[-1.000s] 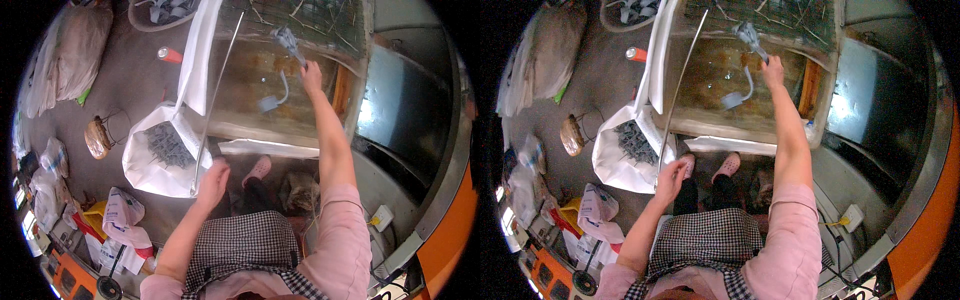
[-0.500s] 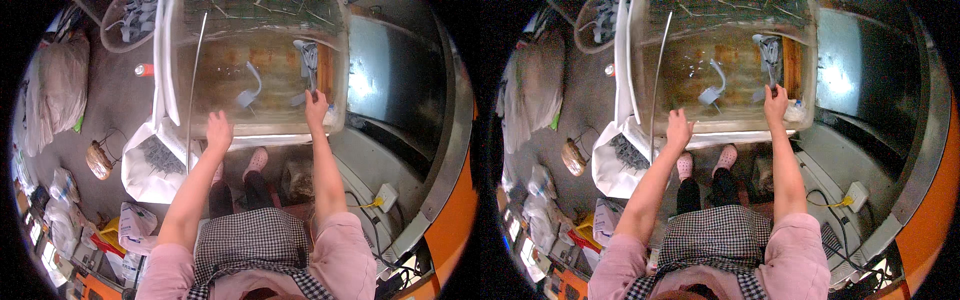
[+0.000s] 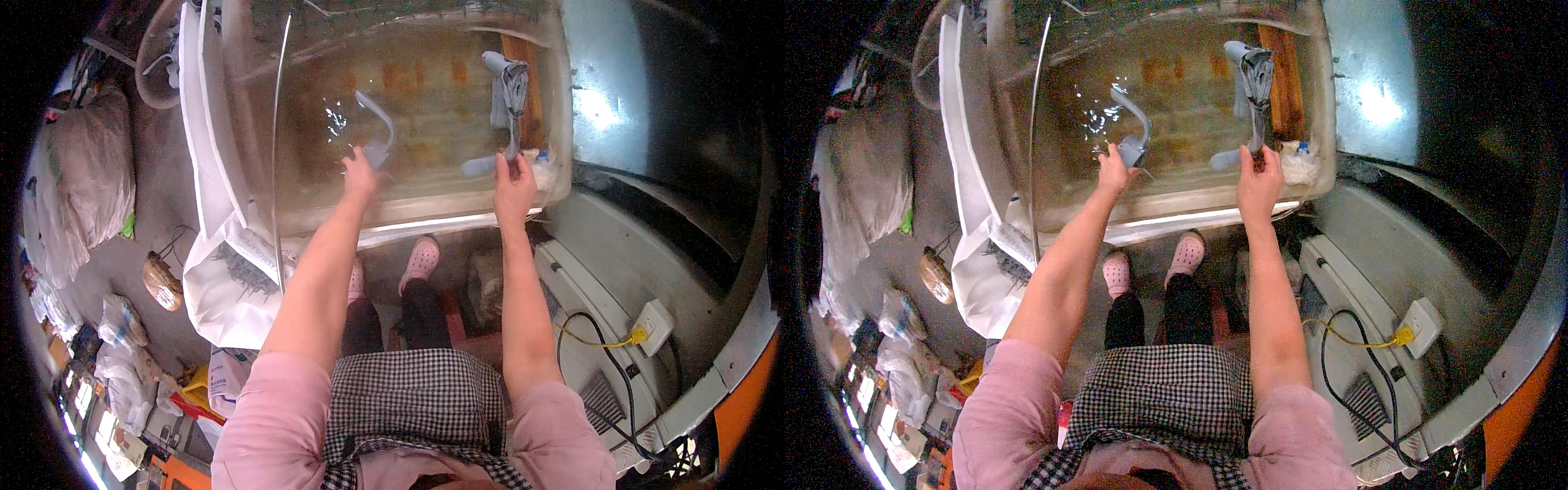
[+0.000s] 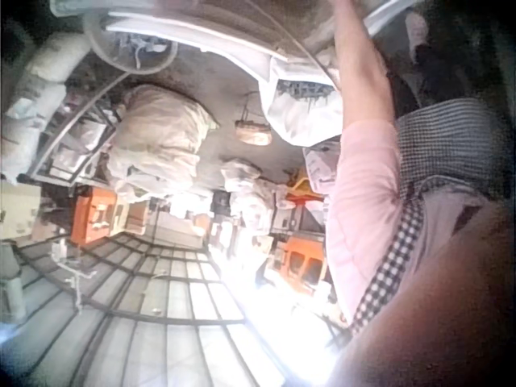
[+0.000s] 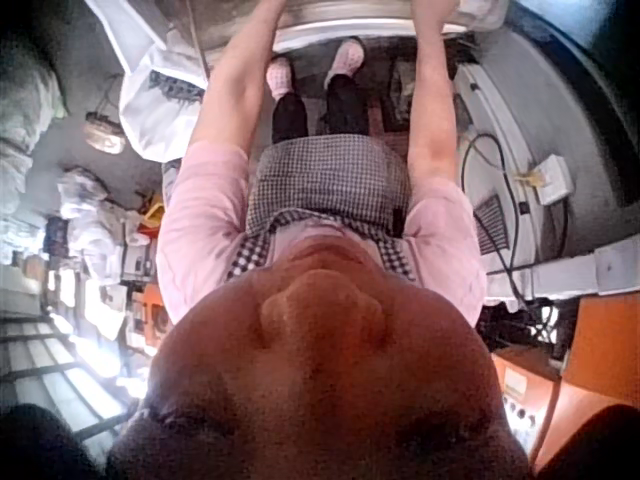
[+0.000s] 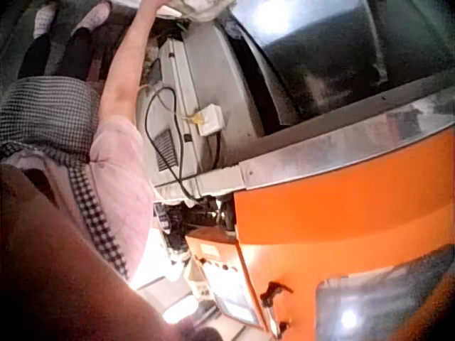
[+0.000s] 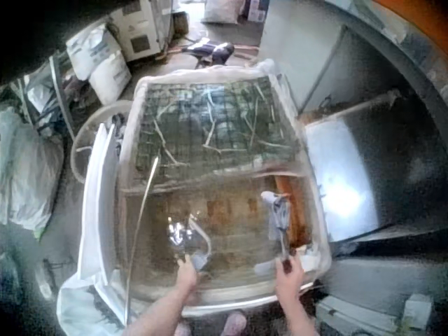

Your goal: The person wipes plastic components with a cloth, sorts them into bins, and operates an injection molding machine to produce more parts.

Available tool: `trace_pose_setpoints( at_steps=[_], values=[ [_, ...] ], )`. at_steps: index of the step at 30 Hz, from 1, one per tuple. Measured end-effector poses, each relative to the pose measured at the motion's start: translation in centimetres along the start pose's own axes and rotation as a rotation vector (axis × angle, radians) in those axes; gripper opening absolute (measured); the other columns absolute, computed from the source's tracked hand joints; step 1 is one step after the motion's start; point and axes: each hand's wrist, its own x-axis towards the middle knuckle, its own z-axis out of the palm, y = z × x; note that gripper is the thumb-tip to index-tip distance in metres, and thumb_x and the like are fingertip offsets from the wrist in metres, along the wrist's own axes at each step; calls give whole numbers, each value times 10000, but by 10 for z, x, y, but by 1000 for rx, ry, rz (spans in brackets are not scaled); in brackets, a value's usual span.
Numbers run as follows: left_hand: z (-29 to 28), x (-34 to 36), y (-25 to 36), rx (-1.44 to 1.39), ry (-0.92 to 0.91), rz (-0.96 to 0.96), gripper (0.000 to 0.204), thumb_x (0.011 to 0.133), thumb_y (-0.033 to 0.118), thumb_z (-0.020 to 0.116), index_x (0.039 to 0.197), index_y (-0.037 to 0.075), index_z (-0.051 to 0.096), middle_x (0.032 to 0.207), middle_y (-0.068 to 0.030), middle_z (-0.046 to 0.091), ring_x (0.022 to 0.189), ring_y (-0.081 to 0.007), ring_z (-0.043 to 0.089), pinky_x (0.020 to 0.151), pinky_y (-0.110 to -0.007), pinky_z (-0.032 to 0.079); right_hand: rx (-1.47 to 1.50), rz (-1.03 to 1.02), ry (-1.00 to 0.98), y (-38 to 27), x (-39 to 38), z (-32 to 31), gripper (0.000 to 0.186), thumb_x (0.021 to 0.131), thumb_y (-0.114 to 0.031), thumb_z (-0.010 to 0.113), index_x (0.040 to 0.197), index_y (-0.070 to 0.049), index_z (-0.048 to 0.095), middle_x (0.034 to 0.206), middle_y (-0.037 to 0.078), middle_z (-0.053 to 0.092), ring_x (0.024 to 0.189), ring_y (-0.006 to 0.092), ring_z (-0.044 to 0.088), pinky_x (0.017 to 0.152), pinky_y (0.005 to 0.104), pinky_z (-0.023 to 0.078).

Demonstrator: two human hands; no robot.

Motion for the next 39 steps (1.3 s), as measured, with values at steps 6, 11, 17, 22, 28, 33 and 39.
trace_pose_setpoints(
  at_steps=[6,11,17,22,28,33,39],
  values=[
    [33,14,-50,-77,24,132,194,796,78,494,971,9,542,911,-262,562,919,-425,543,755,-478,439,-69,-14,-22,14,-2,-10,256,838,-195,646,921,33,563,770,53,516,678,140,497,629,281,417],
    [66,29,-114,-955,95,-22,181,895,190,498,872,26,571,837,-63,574,722,-185,531,562,-303,423,-41,-55,-44,16,1,0,253,836,-194,648,936,26,571,786,36,531,672,128,489,622,275,418],
    [50,38,-69,-1376,-127,-255,270,937,268,448,971,37,582,838,-35,547,668,-123,458,517,-249,361,-11,-25,-47,0,4,-9,223,841,-173,641,923,25,580,800,32,542,677,121,493,625,262,418],
    [17,40,-35,-1094,-184,-112,349,880,246,563,1127,5,513,938,-95,550,738,-188,518,564,-279,422,-110,-85,-45,-6,3,-12,222,836,-160,643,928,31,577,779,47,531,664,133,493,619,259,416],
    [-96,-69,3,109,251,145,627,696,143,722,1223,-8,417,1149,-251,465,1089,-396,437,947,-429,367,-196,-54,28,-21,-15,-40,242,829,-177,651,924,32,576,782,69,535,653,153,503,620,283,423],
    [-163,-177,-60,582,267,-184,562,765,240,668,1220,14,426,1134,-210,490,1052,-358,493,846,-428,435,-207,-15,29,-48,-38,-55,245,824,-198,654,902,22,580,749,65,538,630,149,501,597,287,421],
    [-142,-165,-117,470,123,-192,302,855,220,531,1070,24,449,1067,-208,543,953,-365,558,769,-457,453,-59,98,-13,-76,-57,-67,228,825,-204,656,864,7,580,684,37,521,596,111,488,559,261,402]
  ],
)
